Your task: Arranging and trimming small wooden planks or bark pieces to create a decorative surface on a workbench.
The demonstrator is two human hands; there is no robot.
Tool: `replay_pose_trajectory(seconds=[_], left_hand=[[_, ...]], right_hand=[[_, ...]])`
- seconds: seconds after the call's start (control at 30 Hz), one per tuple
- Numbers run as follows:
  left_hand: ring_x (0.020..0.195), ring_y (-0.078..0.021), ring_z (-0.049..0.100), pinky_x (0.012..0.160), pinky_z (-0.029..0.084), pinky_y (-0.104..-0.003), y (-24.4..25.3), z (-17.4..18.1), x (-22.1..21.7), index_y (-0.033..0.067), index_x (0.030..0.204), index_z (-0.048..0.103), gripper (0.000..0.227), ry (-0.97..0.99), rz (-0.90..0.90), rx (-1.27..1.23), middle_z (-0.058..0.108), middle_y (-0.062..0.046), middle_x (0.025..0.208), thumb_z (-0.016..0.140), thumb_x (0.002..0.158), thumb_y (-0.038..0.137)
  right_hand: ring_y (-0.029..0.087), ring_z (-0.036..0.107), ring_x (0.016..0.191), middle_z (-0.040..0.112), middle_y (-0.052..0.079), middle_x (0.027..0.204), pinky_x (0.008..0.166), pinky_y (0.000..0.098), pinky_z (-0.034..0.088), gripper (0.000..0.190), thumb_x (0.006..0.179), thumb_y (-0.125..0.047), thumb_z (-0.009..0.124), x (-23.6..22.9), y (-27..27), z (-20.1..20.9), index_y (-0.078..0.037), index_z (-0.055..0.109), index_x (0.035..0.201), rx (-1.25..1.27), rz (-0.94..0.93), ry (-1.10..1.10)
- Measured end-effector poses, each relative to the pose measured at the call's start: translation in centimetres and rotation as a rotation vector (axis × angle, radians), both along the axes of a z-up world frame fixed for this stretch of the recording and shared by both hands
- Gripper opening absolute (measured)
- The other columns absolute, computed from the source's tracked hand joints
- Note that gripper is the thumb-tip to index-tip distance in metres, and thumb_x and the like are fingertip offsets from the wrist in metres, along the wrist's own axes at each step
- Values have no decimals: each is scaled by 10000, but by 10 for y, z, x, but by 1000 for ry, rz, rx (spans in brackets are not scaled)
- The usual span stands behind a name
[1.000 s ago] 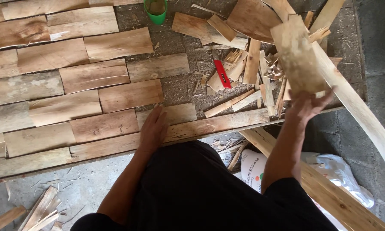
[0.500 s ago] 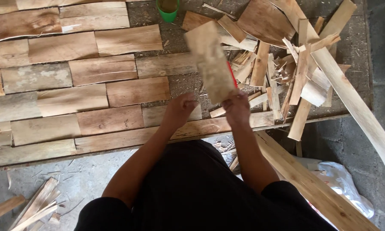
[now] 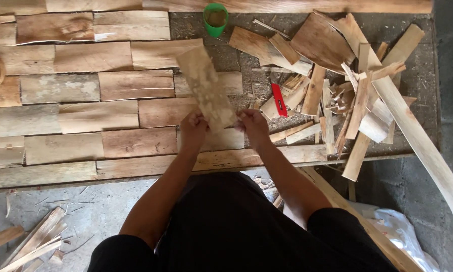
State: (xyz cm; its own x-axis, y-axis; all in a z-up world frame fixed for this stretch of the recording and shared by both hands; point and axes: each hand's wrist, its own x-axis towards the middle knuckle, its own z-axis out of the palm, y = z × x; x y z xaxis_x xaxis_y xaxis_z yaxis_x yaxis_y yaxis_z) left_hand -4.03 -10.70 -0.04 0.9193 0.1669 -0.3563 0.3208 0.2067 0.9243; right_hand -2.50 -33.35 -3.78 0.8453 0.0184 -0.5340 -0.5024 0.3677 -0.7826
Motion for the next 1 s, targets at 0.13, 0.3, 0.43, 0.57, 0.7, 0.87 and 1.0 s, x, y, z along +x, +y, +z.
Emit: replay_pose_trajectory(seconds=[0.13, 0.3, 0.43, 0.57, 0.7, 0.87, 1.0], left_hand=[[692, -107, 664, 621, 555, -262, 24, 29, 5, -58, 1137, 676, 180, 38, 70, 19, 716, -71, 866, 607, 975, -21], [696, -98, 655, 614, 548, -254, 47, 56, 14, -51, 1172, 664, 193, 68, 153, 55, 719, -64, 873, 602, 1001, 15], [691, -90, 651, 599, 540, -256, 69, 55, 16, -42, 1191, 655, 218, 89, 207, 97, 716, -59, 878, 597, 991, 21], [676, -92, 608, 572, 507, -258, 94, 26, 14, -55, 1206, 667, 245, 4, 279, 75, 693, -66, 868, 603, 979, 10], [741, -85, 638, 638, 527, -236, 116, -1, 9, -62, 1205, 674, 256, -60, 325, 142, 711, -54, 904, 619, 967, 13], [785, -86, 658, 684, 559, -238, 132, 9, 5, -60, 1215, 663, 254, -57, 338, 138, 721, -49, 927, 619, 978, 20], [803, -83, 671, 709, 579, -242, 145, 1, 1, -47, 1221, 657, 254, -50, 337, 124, 725, -45, 931, 615, 978, 14]], right_hand=[[179, 690, 851, 715, 96, 1072, 720, 314, 610, 199, 1013, -95, 622, 54, 4, -6, -42, 608, 1204, -209, 100, -147], [252, 733, 943, 698, 125, 1195, 864, 410, 572, 374, 922, -164, 731, 121, 13, 8, -65, 618, 1264, -929, 341, -539], [362, 653, 1114, 626, 183, 1289, 976, 479, 511, 486, 879, -169, 756, 168, 30, 21, -75, 591, 1326, -1103, 406, -669], [452, 508, 1300, 515, 246, 1395, 1055, 526, 453, 701, 832, -194, 810, 219, 46, 23, -37, 470, 1426, -1252, 396, -758], [454, 437, 1381, 428, 250, 1481, 1131, 504, 421, 899, 782, -225, 848, 259, 68, 44, -41, 347, 1505, -1250, 432, -725], [445, 359, 1434, 341, 247, 1558, 1161, 492, 363, 1084, 719, -259, 906, 297, 88, 41, -54, 252, 1559, -1291, 418, -742], [420, 373, 1439, 352, 204, 1580, 1157, 497, 363, 1133, 701, -286, 936, 314, 98, 41, -107, 240, 1577, -1306, 427, -609]])
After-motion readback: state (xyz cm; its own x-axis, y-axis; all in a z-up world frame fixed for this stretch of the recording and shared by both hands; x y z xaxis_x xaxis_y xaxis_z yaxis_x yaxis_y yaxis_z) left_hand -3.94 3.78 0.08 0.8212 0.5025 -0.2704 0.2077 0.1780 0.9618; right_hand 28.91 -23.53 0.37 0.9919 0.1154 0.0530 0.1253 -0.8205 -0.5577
